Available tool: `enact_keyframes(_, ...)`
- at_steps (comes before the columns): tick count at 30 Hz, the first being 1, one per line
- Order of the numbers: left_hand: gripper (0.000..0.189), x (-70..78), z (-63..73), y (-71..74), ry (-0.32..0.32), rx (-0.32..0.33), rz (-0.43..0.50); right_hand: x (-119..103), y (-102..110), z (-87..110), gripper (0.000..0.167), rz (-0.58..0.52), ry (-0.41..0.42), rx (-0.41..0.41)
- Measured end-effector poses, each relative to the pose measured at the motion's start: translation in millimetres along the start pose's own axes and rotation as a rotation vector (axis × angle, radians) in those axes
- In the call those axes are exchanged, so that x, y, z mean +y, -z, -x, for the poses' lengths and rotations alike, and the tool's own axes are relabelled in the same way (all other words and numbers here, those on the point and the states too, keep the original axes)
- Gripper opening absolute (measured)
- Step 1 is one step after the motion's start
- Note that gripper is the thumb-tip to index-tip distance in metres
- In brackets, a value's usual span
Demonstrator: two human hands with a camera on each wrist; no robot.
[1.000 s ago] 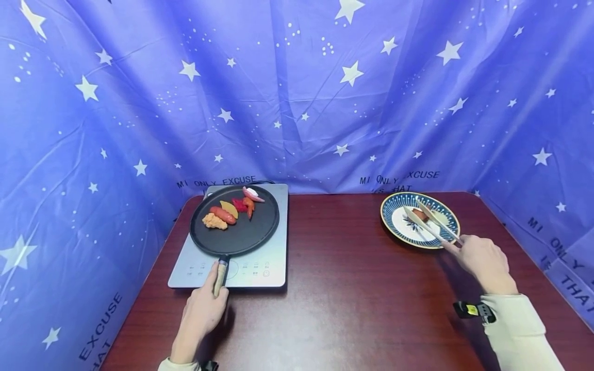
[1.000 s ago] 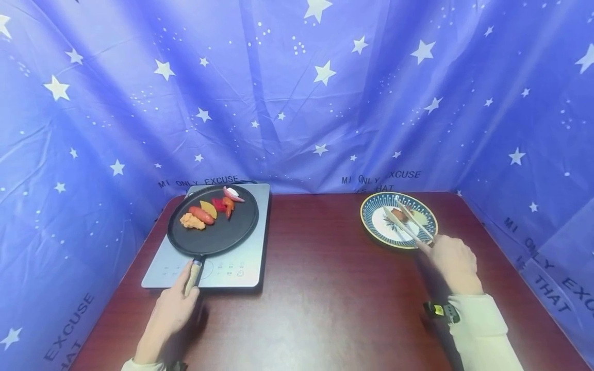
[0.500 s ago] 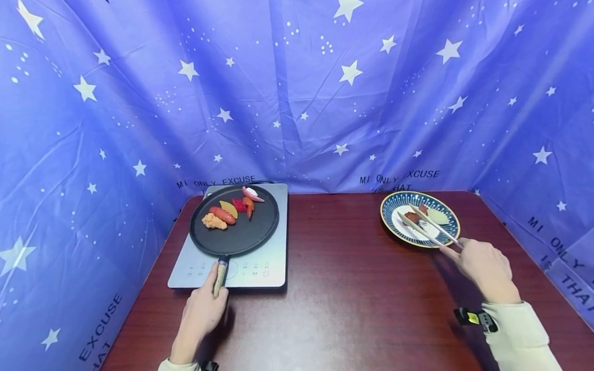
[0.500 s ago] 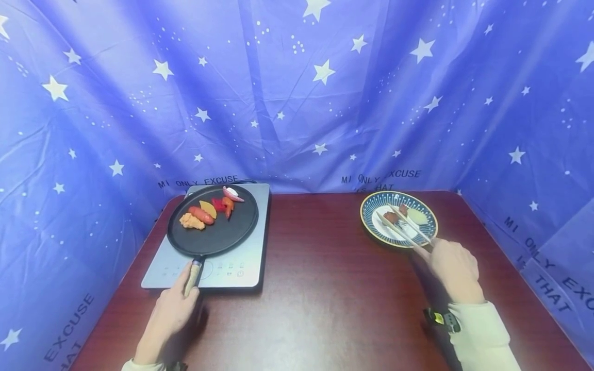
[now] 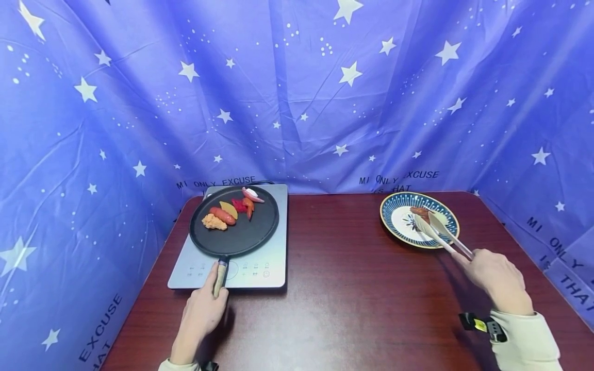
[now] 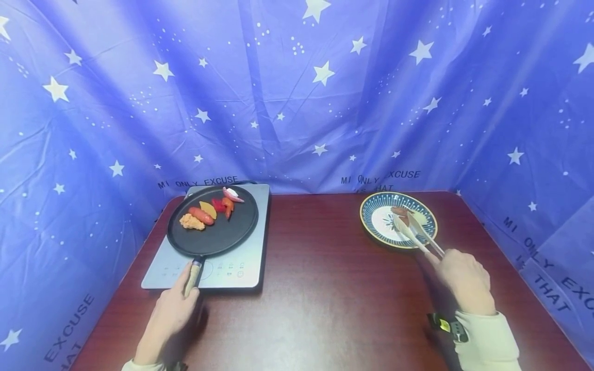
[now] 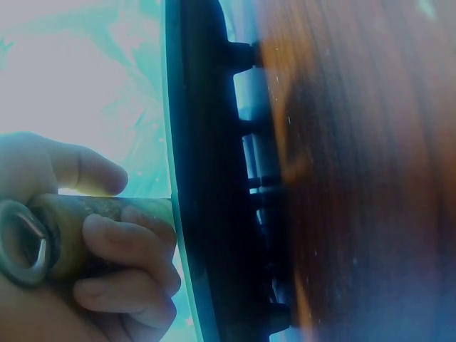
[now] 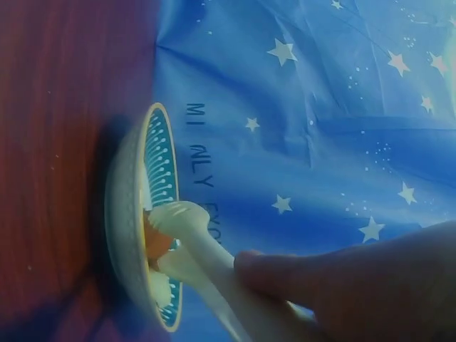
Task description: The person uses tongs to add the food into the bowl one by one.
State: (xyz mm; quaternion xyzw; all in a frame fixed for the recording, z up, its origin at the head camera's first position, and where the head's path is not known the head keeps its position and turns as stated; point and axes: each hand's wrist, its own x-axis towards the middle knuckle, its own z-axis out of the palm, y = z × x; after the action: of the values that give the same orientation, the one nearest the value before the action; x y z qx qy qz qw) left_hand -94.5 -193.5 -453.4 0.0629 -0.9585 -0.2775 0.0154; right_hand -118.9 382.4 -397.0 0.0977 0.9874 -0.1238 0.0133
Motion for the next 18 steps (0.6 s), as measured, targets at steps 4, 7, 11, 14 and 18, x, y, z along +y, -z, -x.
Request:
enact_keyframes(4, 0.068, 1.3, 0.8, 0.4, -0.004, 0.0, 0.003, 1, -9, -5.2, 0.058, -0.002, 0.075, 0.039)
enact_keyframes(7, 0.068, 1.8, 1.1, 0.0, -0.008, 0.0, 0.001, 1, -17, -9.6, 0.052, 0.001, 0.141, 0.087)
enact_keyframes(11, 0.069, 1.9, 0.1, -0.1, -0.003, 0.002, -0.001, 0, -18, -12.3, 0.055, 0.006, 0.182, 0.108)
enact_keyframes(14, 0.069, 1.6, -0.2, 0.4, 0.006, -0.003, -0.003, 1, -14, -9.4, 0.057, 0.007, 0.171, 0.114)
enact_keyframes(18, 0.069, 1.5, -0.4, 0.1, 0.009, -0.004, -0.009, 4, -7, -3.3, 0.057, 0.006, 0.126, 0.104)
